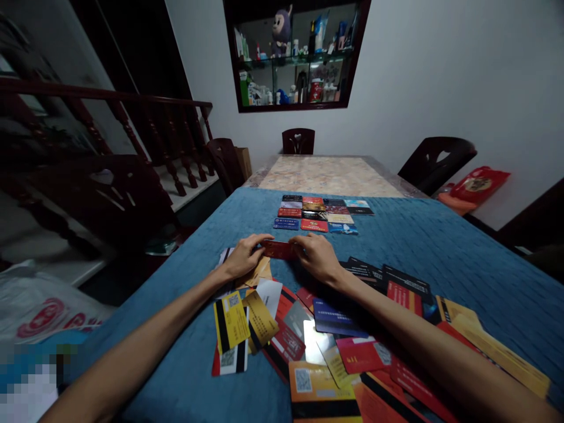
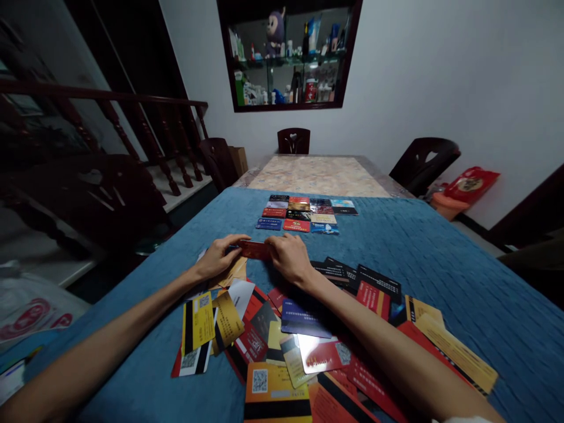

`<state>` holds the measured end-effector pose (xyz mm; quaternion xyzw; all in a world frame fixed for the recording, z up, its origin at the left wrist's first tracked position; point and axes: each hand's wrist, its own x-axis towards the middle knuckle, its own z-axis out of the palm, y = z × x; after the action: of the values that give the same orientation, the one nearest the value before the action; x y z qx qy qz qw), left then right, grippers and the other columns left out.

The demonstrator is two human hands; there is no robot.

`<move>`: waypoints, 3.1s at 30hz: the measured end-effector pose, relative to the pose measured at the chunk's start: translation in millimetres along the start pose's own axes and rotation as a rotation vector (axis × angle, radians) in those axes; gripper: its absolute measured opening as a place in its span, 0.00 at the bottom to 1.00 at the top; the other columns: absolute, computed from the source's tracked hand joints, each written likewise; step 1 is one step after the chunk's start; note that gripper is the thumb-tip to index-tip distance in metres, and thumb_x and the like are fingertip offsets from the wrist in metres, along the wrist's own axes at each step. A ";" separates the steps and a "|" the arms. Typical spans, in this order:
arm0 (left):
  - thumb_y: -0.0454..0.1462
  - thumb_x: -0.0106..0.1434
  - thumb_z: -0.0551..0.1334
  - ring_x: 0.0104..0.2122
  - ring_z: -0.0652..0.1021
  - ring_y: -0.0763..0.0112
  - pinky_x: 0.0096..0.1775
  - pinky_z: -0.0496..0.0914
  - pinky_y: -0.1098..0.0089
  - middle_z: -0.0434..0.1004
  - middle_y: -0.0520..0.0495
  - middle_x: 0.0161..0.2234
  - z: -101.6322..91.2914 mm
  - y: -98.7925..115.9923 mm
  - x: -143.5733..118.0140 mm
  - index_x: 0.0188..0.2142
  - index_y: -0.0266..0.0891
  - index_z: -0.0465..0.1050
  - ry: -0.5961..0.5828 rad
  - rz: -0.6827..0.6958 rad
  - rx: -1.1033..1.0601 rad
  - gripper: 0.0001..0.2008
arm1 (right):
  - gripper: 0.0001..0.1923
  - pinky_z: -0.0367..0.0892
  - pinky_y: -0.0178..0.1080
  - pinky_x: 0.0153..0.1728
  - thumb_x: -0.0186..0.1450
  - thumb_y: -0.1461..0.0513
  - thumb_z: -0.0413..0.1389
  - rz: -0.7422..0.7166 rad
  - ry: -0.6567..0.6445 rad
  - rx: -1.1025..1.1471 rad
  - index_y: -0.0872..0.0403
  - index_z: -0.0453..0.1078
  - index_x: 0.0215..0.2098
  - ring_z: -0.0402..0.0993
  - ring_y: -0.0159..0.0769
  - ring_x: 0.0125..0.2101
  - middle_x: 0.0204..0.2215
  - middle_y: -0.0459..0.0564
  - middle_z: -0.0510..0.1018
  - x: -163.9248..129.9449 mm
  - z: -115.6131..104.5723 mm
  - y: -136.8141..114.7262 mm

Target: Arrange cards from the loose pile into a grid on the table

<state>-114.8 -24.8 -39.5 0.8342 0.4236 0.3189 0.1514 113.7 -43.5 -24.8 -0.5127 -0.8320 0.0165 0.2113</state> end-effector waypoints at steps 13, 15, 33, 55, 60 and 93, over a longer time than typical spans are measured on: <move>0.34 0.63 0.58 0.48 0.77 0.64 0.53 0.70 0.61 0.77 0.44 0.49 1.6 3.2 -1.6 0.56 0.39 0.69 -0.014 -0.006 0.047 0.20 | 0.12 0.58 0.41 0.42 0.64 0.66 0.51 -0.013 -0.018 0.047 0.53 0.72 0.44 0.71 0.42 0.41 0.39 0.53 0.81 0.7 3.5 0.9; 0.34 0.63 0.58 0.49 0.76 0.63 0.54 0.69 0.61 0.76 0.43 0.51 2.1 3.2 -1.5 0.57 0.39 0.67 0.008 -0.017 0.013 0.22 | 0.10 0.59 0.40 0.42 0.64 0.65 0.50 0.006 0.010 0.085 0.54 0.71 0.42 0.72 0.40 0.39 0.37 0.52 0.80 1.2 3.6 0.5; 0.47 0.57 0.66 0.38 0.80 0.62 0.46 0.75 0.61 0.82 0.45 0.37 8.1 15.8 1.4 0.39 0.35 0.78 -0.052 -0.166 -0.531 0.18 | 0.02 0.64 0.38 0.42 0.62 0.65 0.55 -0.038 0.106 0.633 0.53 0.66 0.31 0.72 0.35 0.37 0.33 0.47 0.77 2.7 7.5 -4.6; 0.36 0.65 0.50 0.40 0.71 0.62 0.45 0.68 0.61 0.73 0.43 0.39 0.0 19.2 -2.1 0.37 0.38 0.67 -0.148 0.195 0.258 0.08 | 0.20 0.57 0.49 0.48 0.68 0.62 0.52 -0.435 0.388 -0.036 0.48 0.69 0.58 0.60 0.46 0.48 0.48 0.54 0.74 -3.9 -13.0 -13.0; 0.32 0.62 0.51 0.39 0.70 0.62 0.43 0.67 0.61 0.71 0.44 0.36 2.2 19.7 -1.2 0.34 0.38 0.64 -0.156 0.197 0.330 0.05 | 0.14 0.52 0.51 0.49 0.67 0.65 0.51 -0.458 0.334 -0.191 0.48 0.75 0.46 0.60 0.45 0.46 0.42 0.51 0.76 -4.2 -14.2 -12.0; 0.31 0.62 0.59 0.40 0.79 0.66 0.47 0.73 0.63 0.81 0.46 0.41 20.0 25.9 17.8 0.46 0.39 0.75 0.159 0.083 0.059 0.13 | 0.16 0.54 0.50 0.47 0.66 0.63 0.50 -0.161 -0.027 -0.424 0.55 0.66 0.52 0.66 0.49 0.47 0.47 0.60 0.76 4.5 -31.5 7.9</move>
<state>-77.9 -25.6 -33.8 0.8272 0.4087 0.3774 0.0796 130.3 -41.8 3.4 -0.4776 -0.8578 -0.1686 0.0881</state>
